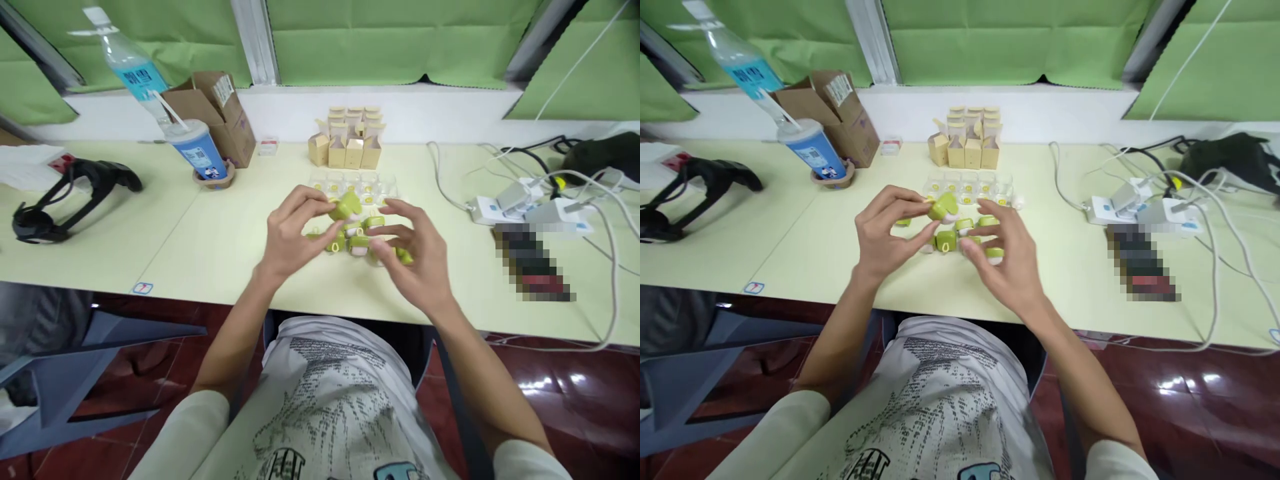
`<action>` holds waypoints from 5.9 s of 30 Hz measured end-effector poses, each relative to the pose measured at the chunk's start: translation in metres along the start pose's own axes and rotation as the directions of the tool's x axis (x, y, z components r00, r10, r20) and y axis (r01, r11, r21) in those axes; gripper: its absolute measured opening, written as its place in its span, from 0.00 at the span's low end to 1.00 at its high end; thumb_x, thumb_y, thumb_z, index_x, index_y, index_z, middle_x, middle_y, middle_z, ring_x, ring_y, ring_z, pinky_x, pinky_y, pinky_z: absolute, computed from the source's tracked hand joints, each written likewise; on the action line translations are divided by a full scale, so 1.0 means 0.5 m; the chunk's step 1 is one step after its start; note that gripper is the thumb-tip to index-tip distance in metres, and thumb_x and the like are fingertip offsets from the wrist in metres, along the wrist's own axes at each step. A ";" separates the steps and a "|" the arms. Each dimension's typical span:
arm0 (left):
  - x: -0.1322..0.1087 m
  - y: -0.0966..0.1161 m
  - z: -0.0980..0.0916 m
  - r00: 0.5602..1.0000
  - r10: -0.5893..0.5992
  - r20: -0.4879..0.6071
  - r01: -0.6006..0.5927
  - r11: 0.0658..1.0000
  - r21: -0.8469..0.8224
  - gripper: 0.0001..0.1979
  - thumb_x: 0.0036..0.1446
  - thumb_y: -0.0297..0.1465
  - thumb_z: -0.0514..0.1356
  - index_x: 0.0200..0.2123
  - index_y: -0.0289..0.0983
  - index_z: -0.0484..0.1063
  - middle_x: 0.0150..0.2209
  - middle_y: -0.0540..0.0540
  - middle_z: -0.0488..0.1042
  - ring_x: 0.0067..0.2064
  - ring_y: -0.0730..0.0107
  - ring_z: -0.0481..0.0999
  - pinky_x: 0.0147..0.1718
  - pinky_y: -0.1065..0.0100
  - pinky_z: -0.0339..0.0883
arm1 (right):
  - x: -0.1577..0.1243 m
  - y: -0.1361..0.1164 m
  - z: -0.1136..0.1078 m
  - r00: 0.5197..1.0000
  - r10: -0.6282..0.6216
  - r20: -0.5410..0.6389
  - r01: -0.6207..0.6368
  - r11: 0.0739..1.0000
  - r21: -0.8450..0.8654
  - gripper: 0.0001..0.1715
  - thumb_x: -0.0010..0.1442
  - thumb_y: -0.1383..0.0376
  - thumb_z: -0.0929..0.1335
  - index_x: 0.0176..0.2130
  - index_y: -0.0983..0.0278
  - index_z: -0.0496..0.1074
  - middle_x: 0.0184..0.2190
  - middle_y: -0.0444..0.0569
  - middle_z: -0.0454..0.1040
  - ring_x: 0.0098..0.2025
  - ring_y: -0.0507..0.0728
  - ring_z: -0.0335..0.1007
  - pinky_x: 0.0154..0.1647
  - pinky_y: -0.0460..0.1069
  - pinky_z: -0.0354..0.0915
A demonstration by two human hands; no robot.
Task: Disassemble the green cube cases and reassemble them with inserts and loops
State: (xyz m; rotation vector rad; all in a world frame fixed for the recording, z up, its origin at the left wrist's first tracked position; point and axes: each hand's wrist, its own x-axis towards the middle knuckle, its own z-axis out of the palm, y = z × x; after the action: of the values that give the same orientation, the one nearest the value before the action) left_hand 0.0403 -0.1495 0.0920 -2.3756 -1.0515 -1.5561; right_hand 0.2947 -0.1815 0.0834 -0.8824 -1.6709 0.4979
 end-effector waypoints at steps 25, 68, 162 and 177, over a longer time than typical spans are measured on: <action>-0.024 0.069 0.081 1.000 0.015 -0.021 -0.014 0.998 0.060 0.15 0.62 0.21 0.59 0.45 0.37 0.82 0.44 0.46 0.91 0.44 0.65 0.93 0.42 0.67 0.88 | -0.029 0.063 0.042 0.853 -0.419 0.310 0.513 0.567 -0.644 0.36 0.80 0.68 0.69 0.81 0.60 0.65 0.61 0.63 0.86 0.53 0.66 0.88 0.48 0.57 0.85; 0.004 -0.085 -0.014 0.759 -0.459 0.462 0.201 0.840 0.504 0.21 0.71 0.31 0.67 0.65 0.37 0.82 0.58 0.34 0.85 0.69 0.36 0.72 0.53 0.46 0.80 | 0.169 0.415 -0.208 0.927 0.298 0.229 -0.138 0.837 -0.530 0.33 0.62 0.56 0.79 0.64 0.61 0.86 0.54 0.59 0.88 0.39 0.64 0.81 0.50 0.61 0.79; 0.007 -0.115 -0.170 0.488 -0.600 0.634 0.314 0.798 0.514 0.21 0.60 0.39 0.68 0.55 0.43 0.86 0.51 0.41 0.88 0.53 0.45 0.88 0.59 0.52 0.80 | 0.219 0.341 -0.291 0.868 0.494 0.040 -0.337 0.648 -0.683 0.27 0.60 0.57 0.80 0.57 0.62 0.85 0.40 0.55 0.88 0.38 0.65 0.86 0.54 0.62 0.81; -0.013 -0.108 -0.102 0.473 -0.657 0.588 0.232 0.736 0.636 0.25 0.61 0.32 0.66 0.62 0.41 0.81 0.57 0.35 0.84 0.59 0.36 0.86 0.55 0.49 0.80 | 0.180 0.437 -0.268 0.902 0.349 0.253 -0.049 0.666 -0.744 0.34 0.67 0.49 0.74 0.65 0.63 0.84 0.46 0.61 0.84 0.43 0.70 0.81 0.56 0.64 0.77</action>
State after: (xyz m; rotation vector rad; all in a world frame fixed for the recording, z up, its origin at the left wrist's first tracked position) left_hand -0.0324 -0.1346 0.0960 -2.4756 -2.1011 -0.0358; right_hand 0.4780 0.0090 0.0218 -1.6628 -2.1895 0.1231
